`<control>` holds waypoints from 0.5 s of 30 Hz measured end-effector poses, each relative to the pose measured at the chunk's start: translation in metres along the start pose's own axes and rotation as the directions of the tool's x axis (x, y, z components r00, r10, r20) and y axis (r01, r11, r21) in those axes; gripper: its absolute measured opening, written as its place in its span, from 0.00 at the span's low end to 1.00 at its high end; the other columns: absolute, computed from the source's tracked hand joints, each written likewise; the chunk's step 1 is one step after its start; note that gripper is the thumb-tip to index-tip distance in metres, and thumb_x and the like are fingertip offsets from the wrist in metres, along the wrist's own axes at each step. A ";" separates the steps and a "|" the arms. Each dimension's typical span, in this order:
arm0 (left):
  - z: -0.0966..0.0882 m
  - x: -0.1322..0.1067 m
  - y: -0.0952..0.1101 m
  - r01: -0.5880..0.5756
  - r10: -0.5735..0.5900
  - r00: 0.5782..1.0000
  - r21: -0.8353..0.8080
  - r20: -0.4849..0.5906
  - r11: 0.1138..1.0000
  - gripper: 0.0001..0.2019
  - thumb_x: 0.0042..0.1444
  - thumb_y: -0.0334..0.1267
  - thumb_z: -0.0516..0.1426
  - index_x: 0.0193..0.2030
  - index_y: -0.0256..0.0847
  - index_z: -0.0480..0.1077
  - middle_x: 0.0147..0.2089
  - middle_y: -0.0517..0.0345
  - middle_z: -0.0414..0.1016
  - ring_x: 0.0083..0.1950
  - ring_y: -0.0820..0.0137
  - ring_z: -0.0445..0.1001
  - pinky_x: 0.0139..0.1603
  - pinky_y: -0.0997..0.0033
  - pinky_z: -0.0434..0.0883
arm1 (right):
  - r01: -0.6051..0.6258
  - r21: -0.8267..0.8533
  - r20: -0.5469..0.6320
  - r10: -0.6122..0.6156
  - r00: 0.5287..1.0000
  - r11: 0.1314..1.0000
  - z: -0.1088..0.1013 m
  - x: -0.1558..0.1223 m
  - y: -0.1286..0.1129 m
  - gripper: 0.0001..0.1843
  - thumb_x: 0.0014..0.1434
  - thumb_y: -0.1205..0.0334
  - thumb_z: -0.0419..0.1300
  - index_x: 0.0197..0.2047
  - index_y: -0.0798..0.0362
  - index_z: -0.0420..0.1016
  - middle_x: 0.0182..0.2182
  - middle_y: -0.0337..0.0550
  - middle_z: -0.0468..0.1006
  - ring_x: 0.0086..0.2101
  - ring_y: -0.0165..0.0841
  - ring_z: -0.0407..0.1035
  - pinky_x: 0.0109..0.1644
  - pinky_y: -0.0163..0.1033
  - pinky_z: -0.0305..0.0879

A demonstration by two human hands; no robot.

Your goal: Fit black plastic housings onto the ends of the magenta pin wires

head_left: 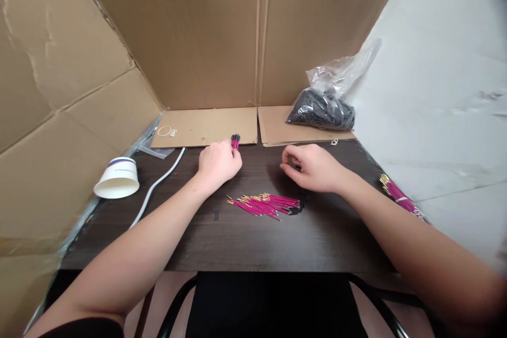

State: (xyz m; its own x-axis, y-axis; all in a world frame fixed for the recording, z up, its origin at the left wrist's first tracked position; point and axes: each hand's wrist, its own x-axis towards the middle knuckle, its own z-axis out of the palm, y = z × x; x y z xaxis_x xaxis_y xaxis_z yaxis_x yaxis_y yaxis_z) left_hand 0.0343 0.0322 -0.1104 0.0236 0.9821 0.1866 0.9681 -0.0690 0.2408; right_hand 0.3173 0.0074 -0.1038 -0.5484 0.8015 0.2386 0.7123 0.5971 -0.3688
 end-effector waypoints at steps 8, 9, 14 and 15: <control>0.002 -0.018 0.019 -0.219 0.216 0.974 -0.474 -0.061 0.853 0.09 0.64 0.42 0.63 0.34 0.42 0.75 0.28 0.58 0.73 0.30 0.67 0.70 0.37 0.64 0.68 | 0.069 0.071 0.209 -0.082 0.974 0.995 0.004 -0.006 -0.027 0.07 0.69 0.59 0.65 0.37 0.50 0.75 0.24 0.36 0.74 0.25 0.31 0.64 0.33 0.40 0.51; -0.002 -0.021 0.025 -0.212 0.251 0.968 -0.589 -0.017 0.779 0.10 0.64 0.44 0.64 0.34 0.42 0.76 0.26 0.59 0.72 0.28 0.69 0.68 0.35 0.65 0.68 | 0.073 0.068 0.219 -0.087 0.972 0.995 0.005 -0.006 -0.029 0.08 0.69 0.59 0.65 0.37 0.50 0.76 0.24 0.36 0.75 0.25 0.31 0.64 0.33 0.40 0.51; -0.062 -0.062 0.039 -0.099 0.353 0.929 -0.843 0.112 0.529 0.16 0.61 0.57 0.67 0.38 0.47 0.87 0.32 0.50 0.82 0.35 0.59 0.78 0.35 0.57 0.74 | 0.121 -0.032 0.252 -0.109 0.962 0.992 0.008 -0.006 -0.034 0.10 0.70 0.60 0.64 0.35 0.51 0.76 0.27 0.41 0.79 0.25 0.32 0.66 0.32 0.41 0.49; -0.078 -0.079 0.031 -0.090 0.335 0.934 -0.825 0.125 0.558 0.18 0.60 0.61 0.67 0.38 0.50 0.88 0.29 0.49 0.81 0.35 0.57 0.78 0.34 0.55 0.74 | 0.124 -0.051 0.266 -0.106 0.958 0.991 0.008 -0.005 -0.034 0.10 0.71 0.59 0.64 0.35 0.51 0.77 0.28 0.42 0.81 0.25 0.32 0.67 0.32 0.41 0.49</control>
State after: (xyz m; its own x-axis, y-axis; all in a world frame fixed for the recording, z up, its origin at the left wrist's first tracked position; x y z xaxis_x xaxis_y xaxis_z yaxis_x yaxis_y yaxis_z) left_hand 0.0434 -0.0607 -0.0433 0.3772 0.9161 0.1357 0.3326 -0.2708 0.9033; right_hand 0.2926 -0.0173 -0.0994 -0.7176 0.6958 0.0284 0.6602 0.6927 -0.2902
